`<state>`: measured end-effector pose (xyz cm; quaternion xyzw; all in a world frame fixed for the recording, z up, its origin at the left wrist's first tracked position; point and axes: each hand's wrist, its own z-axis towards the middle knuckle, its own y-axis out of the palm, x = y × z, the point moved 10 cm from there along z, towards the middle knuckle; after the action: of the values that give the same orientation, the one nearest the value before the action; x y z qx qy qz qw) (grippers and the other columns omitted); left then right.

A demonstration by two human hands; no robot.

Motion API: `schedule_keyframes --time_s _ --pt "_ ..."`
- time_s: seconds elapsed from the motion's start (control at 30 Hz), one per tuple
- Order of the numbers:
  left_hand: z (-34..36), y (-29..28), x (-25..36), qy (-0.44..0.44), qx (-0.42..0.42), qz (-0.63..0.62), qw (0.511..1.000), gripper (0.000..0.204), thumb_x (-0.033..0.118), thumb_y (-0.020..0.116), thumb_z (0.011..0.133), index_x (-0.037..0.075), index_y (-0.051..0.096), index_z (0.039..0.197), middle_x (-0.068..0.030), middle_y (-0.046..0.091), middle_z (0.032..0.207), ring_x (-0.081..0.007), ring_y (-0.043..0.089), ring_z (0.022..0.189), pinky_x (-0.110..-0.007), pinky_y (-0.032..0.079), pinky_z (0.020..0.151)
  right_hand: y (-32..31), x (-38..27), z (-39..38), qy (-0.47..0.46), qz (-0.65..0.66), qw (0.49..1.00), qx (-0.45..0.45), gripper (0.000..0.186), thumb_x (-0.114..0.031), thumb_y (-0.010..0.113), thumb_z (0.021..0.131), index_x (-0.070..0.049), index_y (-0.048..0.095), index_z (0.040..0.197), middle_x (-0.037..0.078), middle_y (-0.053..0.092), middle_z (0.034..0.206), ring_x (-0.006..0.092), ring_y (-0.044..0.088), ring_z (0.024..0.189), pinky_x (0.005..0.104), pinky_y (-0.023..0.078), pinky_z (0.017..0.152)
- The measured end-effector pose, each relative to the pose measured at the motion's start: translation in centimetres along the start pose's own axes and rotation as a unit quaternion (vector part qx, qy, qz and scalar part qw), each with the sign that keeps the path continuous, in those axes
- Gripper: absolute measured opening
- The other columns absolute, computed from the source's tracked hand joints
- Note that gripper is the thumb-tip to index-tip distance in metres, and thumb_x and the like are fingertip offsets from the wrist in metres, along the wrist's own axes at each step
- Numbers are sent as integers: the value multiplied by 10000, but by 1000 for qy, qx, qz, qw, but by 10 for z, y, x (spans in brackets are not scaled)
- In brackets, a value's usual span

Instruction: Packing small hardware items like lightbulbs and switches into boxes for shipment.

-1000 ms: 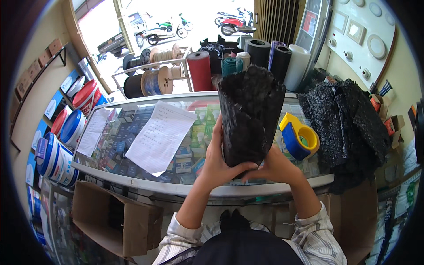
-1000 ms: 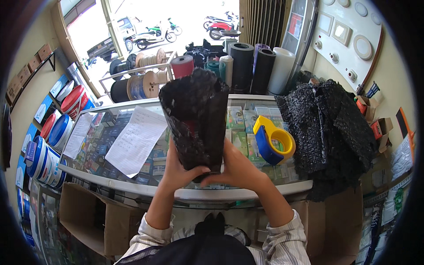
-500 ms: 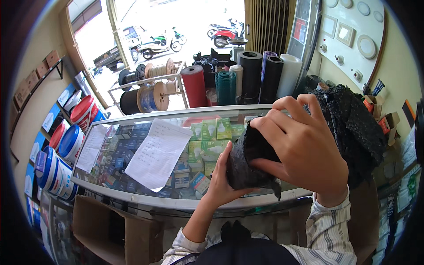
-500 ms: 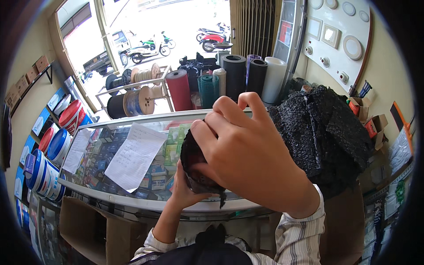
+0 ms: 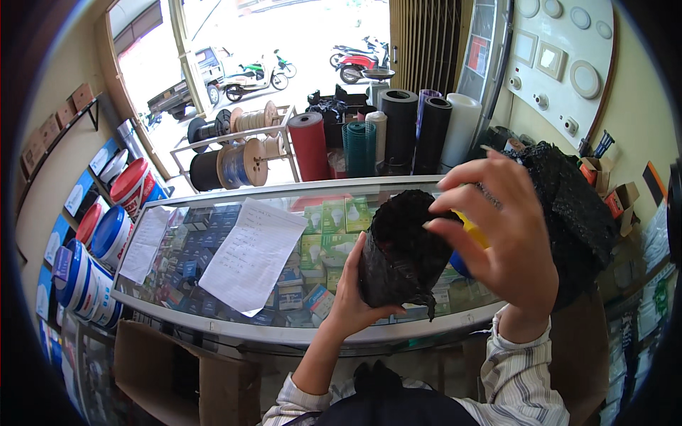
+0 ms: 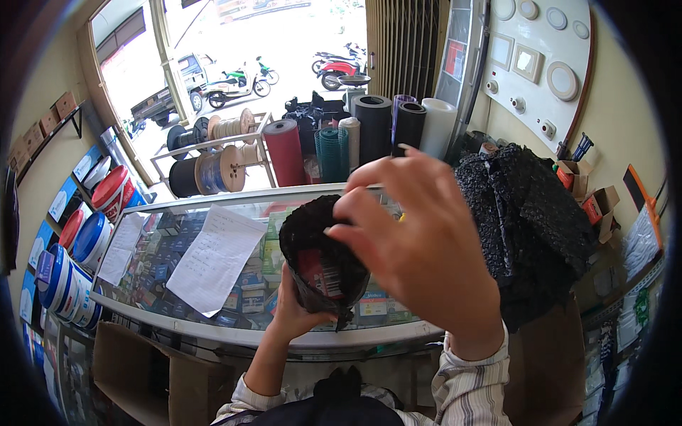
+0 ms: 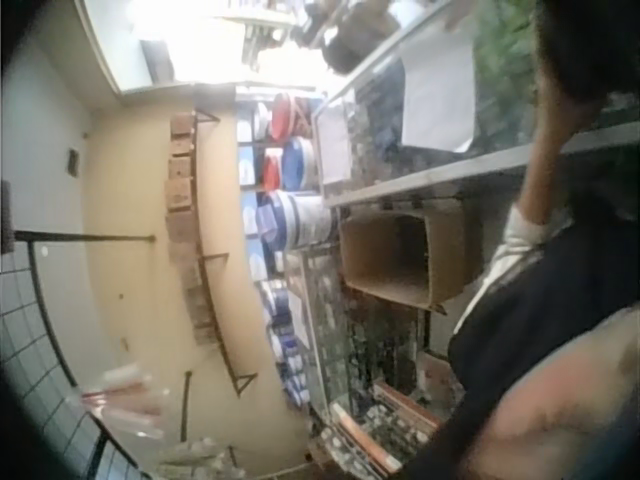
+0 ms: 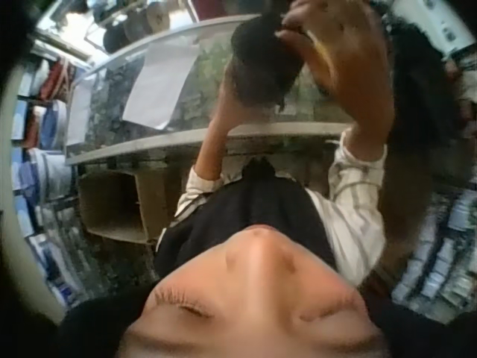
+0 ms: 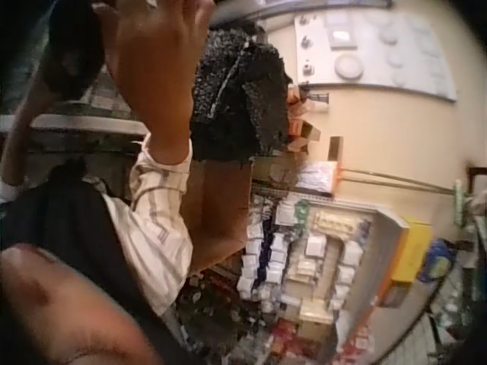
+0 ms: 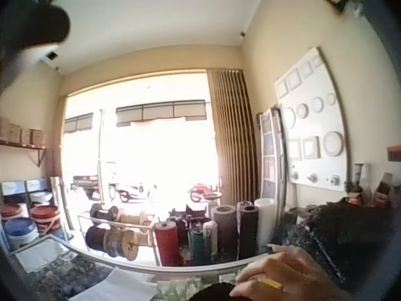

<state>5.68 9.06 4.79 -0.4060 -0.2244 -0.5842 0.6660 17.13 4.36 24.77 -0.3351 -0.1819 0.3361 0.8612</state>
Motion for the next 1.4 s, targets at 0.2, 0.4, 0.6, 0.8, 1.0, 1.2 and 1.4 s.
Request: schedule_keyframes --time_s 0.2,0.4,0.6,0.8,1.0,1.2,1.4 --pt "-4 -2 -14 -29 21 -98 995 1224 357 878 523 33 122 1430 -219 264 1422 -356 322 1300 -427 308 1044 17 52 -42 233 221 947 18 297 -280 659 830 -7 584 919 124 621 863 259 625 735 323 486 689" --pt "-6 -18 13 147 113 20 982 1099 372 845 580 45 199 1407 -228 234 1409 -376 324 1290 -442 326 1034 72 21 -66 128 331 934 22 486 -406 681 772 -38 625 1084 132 614 1064 284 589 1001 352 457 867" --pt "-3 -23 30 211 132 -48 967 919 342 821 633 37 320 1340 -225 235 1393 -372 362 1266 -454 347 1026 85 -1 -71 -11 286 958 0 598 -462 700 706 -87 607 1163 121 575 1155 325 482 1166 442 382 963" --pt "-9 -32 39 159 204 -108 960 781 292 823 661 2 419 1263 -178 362 1259 -356 380 1256 -443 367 1018 95 6 -74 47 367 928 27 407 -300 737 739 -40 646 1038 105 591 1106 328 499 1159 444 392 955" --pt "-10 -28 45 79 230 -111 964 639 134 787 709 -60 447 1213 -172 418 1201 -311 439 1204 -421 393 997 116 23 -88 233 520 817 93 308 3 695 749 2 562 1027 104 593 1012 278 529 1128 364 443 900" --pt "-6 -26 44 23 257 -128 958 555 20 714 743 -61 435 1215 -177 448 1179 -304 475 1168 -406 412 985 100 27 -88 216 518 806 189 293 68 651 757 17 572 1035 121 515 1053 232 551 1048 340 458 891" --pt "-5 -26 49 89 272 -116 951 453 -3 684 758 -51 466 1153 -201 505 1159 -342 478 1188 -414 394 996 92 11 -81 167 374 903 126 179 48 606 785 23 649 957 129 502 1063 257 560 1014 341 462 871"
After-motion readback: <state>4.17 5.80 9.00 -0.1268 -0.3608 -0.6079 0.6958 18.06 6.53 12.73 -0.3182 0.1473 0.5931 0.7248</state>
